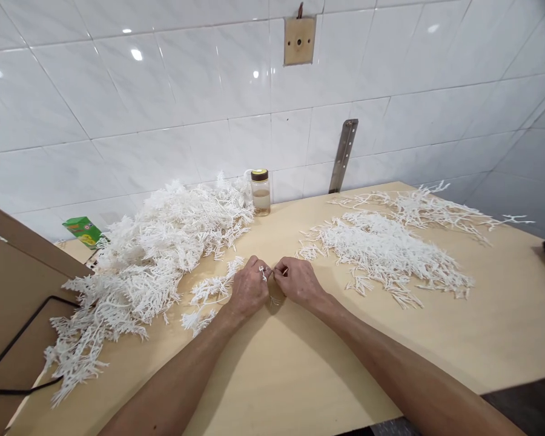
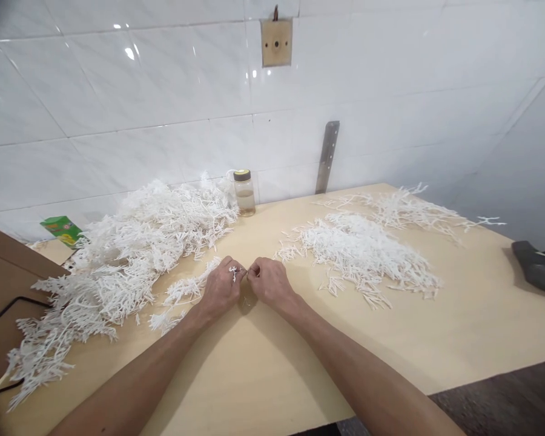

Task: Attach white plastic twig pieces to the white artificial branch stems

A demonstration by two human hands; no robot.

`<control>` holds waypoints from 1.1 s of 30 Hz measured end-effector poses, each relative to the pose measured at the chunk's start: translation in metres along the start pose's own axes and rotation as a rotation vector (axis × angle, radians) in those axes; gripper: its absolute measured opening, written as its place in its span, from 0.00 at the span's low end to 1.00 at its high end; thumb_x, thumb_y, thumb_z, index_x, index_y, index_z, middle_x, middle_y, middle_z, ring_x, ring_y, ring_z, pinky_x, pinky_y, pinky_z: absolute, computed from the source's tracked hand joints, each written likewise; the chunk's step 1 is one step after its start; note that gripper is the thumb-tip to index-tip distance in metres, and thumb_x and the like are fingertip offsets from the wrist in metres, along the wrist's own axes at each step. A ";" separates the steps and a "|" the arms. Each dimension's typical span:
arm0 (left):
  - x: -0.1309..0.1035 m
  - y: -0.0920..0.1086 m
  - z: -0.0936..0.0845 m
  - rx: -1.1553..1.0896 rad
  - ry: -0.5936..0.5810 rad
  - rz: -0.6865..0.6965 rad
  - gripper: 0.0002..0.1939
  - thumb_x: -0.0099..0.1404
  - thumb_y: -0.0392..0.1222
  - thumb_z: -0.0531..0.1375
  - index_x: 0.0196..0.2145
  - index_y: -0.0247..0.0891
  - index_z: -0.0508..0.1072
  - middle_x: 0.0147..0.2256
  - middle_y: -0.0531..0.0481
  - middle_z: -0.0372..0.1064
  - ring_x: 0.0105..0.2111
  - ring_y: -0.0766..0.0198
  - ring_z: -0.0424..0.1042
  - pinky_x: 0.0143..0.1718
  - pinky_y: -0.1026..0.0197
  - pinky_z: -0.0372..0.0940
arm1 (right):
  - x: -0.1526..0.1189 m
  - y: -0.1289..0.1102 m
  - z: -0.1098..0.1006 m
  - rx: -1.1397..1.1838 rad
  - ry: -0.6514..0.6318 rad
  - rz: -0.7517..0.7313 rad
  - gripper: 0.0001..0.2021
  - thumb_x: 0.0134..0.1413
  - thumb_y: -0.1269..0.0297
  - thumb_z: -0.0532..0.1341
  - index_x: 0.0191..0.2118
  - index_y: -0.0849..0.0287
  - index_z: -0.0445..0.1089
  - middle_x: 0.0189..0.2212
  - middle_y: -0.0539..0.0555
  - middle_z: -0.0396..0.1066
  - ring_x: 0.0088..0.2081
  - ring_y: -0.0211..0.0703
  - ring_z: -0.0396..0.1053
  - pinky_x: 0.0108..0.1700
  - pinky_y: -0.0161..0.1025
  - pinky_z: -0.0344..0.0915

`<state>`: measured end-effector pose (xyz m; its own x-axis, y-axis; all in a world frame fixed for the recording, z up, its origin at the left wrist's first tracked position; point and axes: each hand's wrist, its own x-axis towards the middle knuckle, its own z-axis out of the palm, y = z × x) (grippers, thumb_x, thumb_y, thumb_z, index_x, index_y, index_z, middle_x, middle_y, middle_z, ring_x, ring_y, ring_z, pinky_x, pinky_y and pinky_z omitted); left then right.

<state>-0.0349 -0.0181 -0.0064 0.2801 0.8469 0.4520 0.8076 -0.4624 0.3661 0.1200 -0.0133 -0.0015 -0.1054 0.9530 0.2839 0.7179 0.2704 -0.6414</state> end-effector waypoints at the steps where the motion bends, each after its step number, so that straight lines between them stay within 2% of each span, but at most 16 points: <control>1: 0.001 0.000 0.001 -0.021 0.018 0.002 0.09 0.67 0.33 0.52 0.31 0.39 0.70 0.33 0.48 0.66 0.33 0.62 0.67 0.34 0.61 0.61 | 0.001 -0.001 0.000 0.018 -0.001 0.039 0.07 0.51 0.72 0.59 0.25 0.58 0.71 0.24 0.51 0.75 0.29 0.40 0.70 0.34 0.35 0.61; 4: 0.003 0.002 0.003 -0.094 0.066 0.003 0.08 0.66 0.33 0.53 0.30 0.38 0.69 0.32 0.49 0.67 0.34 0.62 0.68 0.36 0.60 0.62 | 0.001 -0.003 -0.001 0.003 0.039 0.070 0.08 0.52 0.71 0.59 0.24 0.58 0.69 0.24 0.51 0.73 0.28 0.40 0.69 0.32 0.34 0.60; 7: 0.005 0.003 0.002 -0.152 0.097 0.009 0.09 0.65 0.33 0.53 0.28 0.38 0.69 0.30 0.49 0.67 0.33 0.62 0.68 0.36 0.60 0.61 | -0.001 -0.003 0.000 -0.125 0.113 -0.090 0.07 0.55 0.73 0.57 0.27 0.59 0.68 0.29 0.54 0.73 0.30 0.40 0.68 0.33 0.35 0.59; 9: 0.005 0.003 0.001 -0.187 0.108 0.009 0.09 0.65 0.33 0.53 0.27 0.38 0.68 0.29 0.49 0.67 0.33 0.62 0.68 0.36 0.60 0.61 | -0.001 -0.002 0.003 -0.181 0.116 -0.199 0.08 0.58 0.73 0.55 0.29 0.60 0.68 0.31 0.56 0.72 0.31 0.41 0.67 0.33 0.35 0.59; 11: 0.005 0.003 -0.002 -0.224 0.112 0.000 0.09 0.65 0.34 0.54 0.27 0.38 0.68 0.29 0.50 0.67 0.32 0.63 0.68 0.35 0.60 0.61 | 0.000 0.001 0.005 -0.191 0.110 -0.229 0.08 0.60 0.73 0.54 0.31 0.60 0.67 0.31 0.56 0.71 0.31 0.41 0.66 0.34 0.36 0.59; 14: 0.004 0.003 -0.005 -0.281 0.124 0.004 0.08 0.64 0.36 0.55 0.27 0.38 0.69 0.29 0.50 0.68 0.32 0.63 0.68 0.35 0.61 0.62 | 0.007 0.013 0.001 -0.207 0.152 -0.123 0.08 0.58 0.74 0.54 0.30 0.60 0.66 0.29 0.55 0.71 0.30 0.41 0.66 0.34 0.36 0.58; 16: 0.004 0.003 -0.005 -0.314 0.135 0.003 0.08 0.64 0.36 0.56 0.27 0.38 0.70 0.28 0.50 0.68 0.31 0.64 0.68 0.35 0.61 0.62 | 0.014 0.028 -0.009 -0.226 0.191 0.000 0.08 0.56 0.75 0.55 0.27 0.59 0.66 0.27 0.55 0.71 0.30 0.42 0.66 0.34 0.37 0.58; 19: 0.006 0.003 -0.005 -0.368 0.152 -0.071 0.08 0.63 0.39 0.57 0.26 0.38 0.70 0.27 0.51 0.67 0.28 0.65 0.68 0.33 0.62 0.62 | 0.022 0.050 -0.027 -0.247 0.261 0.114 0.07 0.54 0.74 0.55 0.28 0.58 0.66 0.27 0.55 0.71 0.31 0.44 0.67 0.36 0.38 0.59; 21: 0.006 0.004 -0.004 -0.409 0.165 -0.142 0.09 0.63 0.41 0.58 0.26 0.38 0.71 0.26 0.51 0.67 0.27 0.65 0.68 0.32 0.63 0.62 | 0.023 0.058 -0.035 -0.255 0.324 0.134 0.07 0.53 0.74 0.55 0.35 0.61 0.69 0.34 0.58 0.73 0.33 0.45 0.69 0.37 0.40 0.60; 23: 0.007 0.005 -0.004 -0.443 0.165 -0.204 0.09 0.62 0.42 0.58 0.26 0.37 0.71 0.26 0.51 0.68 0.26 0.66 0.68 0.31 0.63 0.61 | 0.021 0.056 -0.038 -0.213 0.348 0.075 0.11 0.52 0.73 0.57 0.42 0.63 0.69 0.42 0.61 0.72 0.34 0.45 0.71 0.38 0.40 0.63; 25: 0.007 0.007 -0.005 -0.474 0.158 -0.263 0.10 0.61 0.43 0.59 0.25 0.37 0.72 0.25 0.51 0.68 0.25 0.66 0.68 0.30 0.63 0.61 | 0.017 0.046 -0.036 -0.103 0.285 -0.050 0.12 0.53 0.70 0.58 0.44 0.61 0.70 0.44 0.60 0.72 0.33 0.42 0.72 0.39 0.40 0.65; 28: 0.007 0.009 -0.008 -0.522 0.129 -0.334 0.11 0.60 0.43 0.59 0.24 0.37 0.72 0.24 0.51 0.69 0.25 0.65 0.67 0.30 0.63 0.60 | 0.009 0.026 -0.029 0.085 0.122 -0.220 0.09 0.55 0.65 0.61 0.42 0.58 0.72 0.39 0.55 0.74 0.31 0.39 0.72 0.38 0.38 0.67; 33: 0.007 0.011 -0.009 -0.532 0.106 -0.354 0.10 0.60 0.43 0.58 0.24 0.37 0.73 0.23 0.50 0.70 0.26 0.64 0.69 0.33 0.62 0.61 | 0.003 0.012 -0.018 0.151 0.028 -0.304 0.09 0.56 0.62 0.63 0.41 0.58 0.73 0.38 0.55 0.74 0.30 0.38 0.70 0.40 0.40 0.67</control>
<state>-0.0288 -0.0193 0.0079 -0.0309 0.9540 0.2981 0.4661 -0.2501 0.8486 0.1408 -0.0093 0.0043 -0.2783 0.8220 0.4968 0.5462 0.5610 -0.6221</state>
